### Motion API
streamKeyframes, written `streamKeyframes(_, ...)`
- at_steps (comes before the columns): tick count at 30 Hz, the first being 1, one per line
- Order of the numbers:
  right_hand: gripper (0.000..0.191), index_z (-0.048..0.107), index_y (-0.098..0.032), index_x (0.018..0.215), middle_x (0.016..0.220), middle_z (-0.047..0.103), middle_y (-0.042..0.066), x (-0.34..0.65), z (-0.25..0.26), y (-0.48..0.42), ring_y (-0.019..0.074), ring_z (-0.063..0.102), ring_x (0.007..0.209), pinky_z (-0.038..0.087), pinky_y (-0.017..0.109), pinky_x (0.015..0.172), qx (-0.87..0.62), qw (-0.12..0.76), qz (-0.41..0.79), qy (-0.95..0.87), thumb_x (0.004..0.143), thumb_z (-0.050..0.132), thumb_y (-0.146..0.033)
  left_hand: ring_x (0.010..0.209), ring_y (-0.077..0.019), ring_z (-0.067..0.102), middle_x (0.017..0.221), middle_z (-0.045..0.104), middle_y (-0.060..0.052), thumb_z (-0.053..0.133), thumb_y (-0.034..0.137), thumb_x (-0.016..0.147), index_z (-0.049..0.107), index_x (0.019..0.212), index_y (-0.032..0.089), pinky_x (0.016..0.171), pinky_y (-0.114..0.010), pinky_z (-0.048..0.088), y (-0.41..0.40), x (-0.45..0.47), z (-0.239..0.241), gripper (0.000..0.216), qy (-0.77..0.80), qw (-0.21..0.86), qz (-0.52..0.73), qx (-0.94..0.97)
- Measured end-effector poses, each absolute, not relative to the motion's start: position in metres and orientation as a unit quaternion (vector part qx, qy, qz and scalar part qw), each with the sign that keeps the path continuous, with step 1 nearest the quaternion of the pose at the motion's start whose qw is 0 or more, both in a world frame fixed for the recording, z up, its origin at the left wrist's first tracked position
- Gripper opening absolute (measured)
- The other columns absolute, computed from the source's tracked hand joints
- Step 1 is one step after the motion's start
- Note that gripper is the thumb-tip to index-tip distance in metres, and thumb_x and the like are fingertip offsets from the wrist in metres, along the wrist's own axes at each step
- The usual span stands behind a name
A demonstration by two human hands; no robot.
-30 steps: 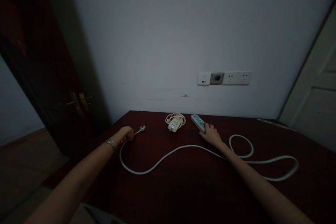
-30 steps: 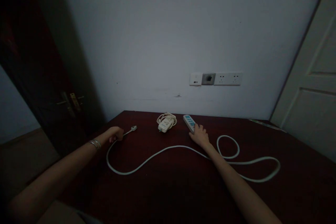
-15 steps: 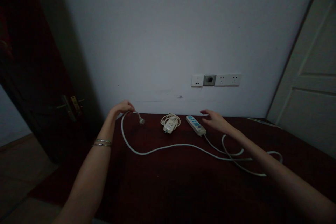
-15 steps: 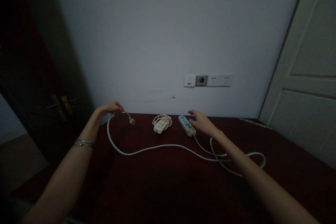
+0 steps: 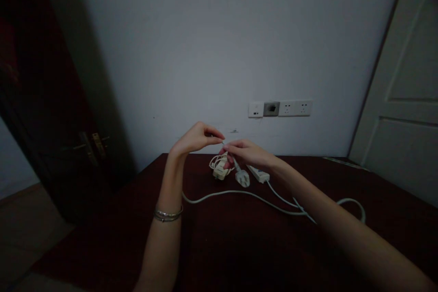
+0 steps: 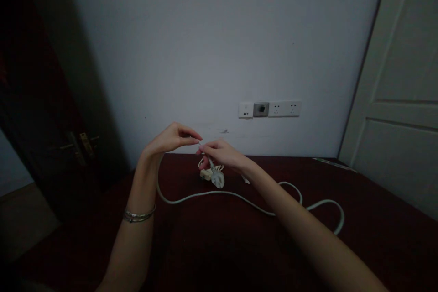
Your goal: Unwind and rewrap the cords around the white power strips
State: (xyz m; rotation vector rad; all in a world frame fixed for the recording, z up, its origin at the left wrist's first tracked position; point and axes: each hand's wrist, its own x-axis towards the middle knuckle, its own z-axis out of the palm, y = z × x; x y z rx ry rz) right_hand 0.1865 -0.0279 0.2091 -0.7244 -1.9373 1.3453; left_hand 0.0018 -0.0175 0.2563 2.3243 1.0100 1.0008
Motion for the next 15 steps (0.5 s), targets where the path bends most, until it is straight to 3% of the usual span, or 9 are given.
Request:
streamKeyframes(4, 0.022, 0.059, -0.014, 0.077, 0.049, 0.041, -0.008, 0.186, 0.195, -0.025, 0.0086, 0.051, 0.044, 0.043, 0.025, 0.049, -0.238, 0.413, 0.613, -0.630, 0.078, 0.060, -0.037, 0.057, -0.0092, 0.051, 0.073, 0.066, -0.005, 0.067, 0.027, 0.067, 0.070, 0.093, 0.014, 0.049, -0.021, 0.036, -0.006, 0.003, 0.237, 0.029, 0.348, 0.281, 0.385, 0.807)
streamKeyframes(9, 0.018, 0.055, -0.016, 0.077, 0.050, 0.047, -0.006, 0.192, 0.195, -0.023, 0.0075, 0.048, 0.042, 0.043, 0.023, 0.047, -0.189, 0.486, 0.644, -0.560, 0.078, 0.060, -0.033, 0.053, -0.0073, 0.050, 0.070, 0.064, -0.004, 0.069, 0.026, 0.065, 0.063, 0.106, 0.011, 0.049, -0.020, 0.036, 0.026, -0.008, 0.206, 0.044, 0.324, 0.386, 0.434, 0.747)
streamKeyframes(12, 0.016, 0.053, -0.018, 0.076, 0.059, 0.057, -0.002, 0.200, 0.202, -0.021, 0.0111, 0.059, 0.055, 0.049, 0.024, 0.055, -0.195, 0.552, 0.633, -0.505, 0.079, 0.060, -0.032, 0.051, -0.0104, 0.055, 0.065, 0.065, -0.005, 0.071, 0.031, 0.064, 0.062, 0.105, 0.010, 0.052, -0.023, 0.040, 0.046, -0.009, 0.178, 0.046, 0.280, 0.517, 0.360, 0.725)
streamKeyframes(15, 0.017, 0.049, -0.020, 0.074, 0.077, 0.066, 0.002, 0.212, 0.207, -0.013, 0.0150, 0.066, 0.079, 0.052, 0.029, 0.074, -0.184, 0.636, 0.601, -0.447, 0.085, 0.052, -0.033, 0.051, -0.0161, 0.058, 0.051, 0.060, -0.004, 0.074, 0.042, 0.056, 0.064, 0.087, 0.010, 0.058, -0.030, 0.045, 0.062, -0.002, 0.141, 0.046, 0.200, 0.637, 0.282, 0.689)
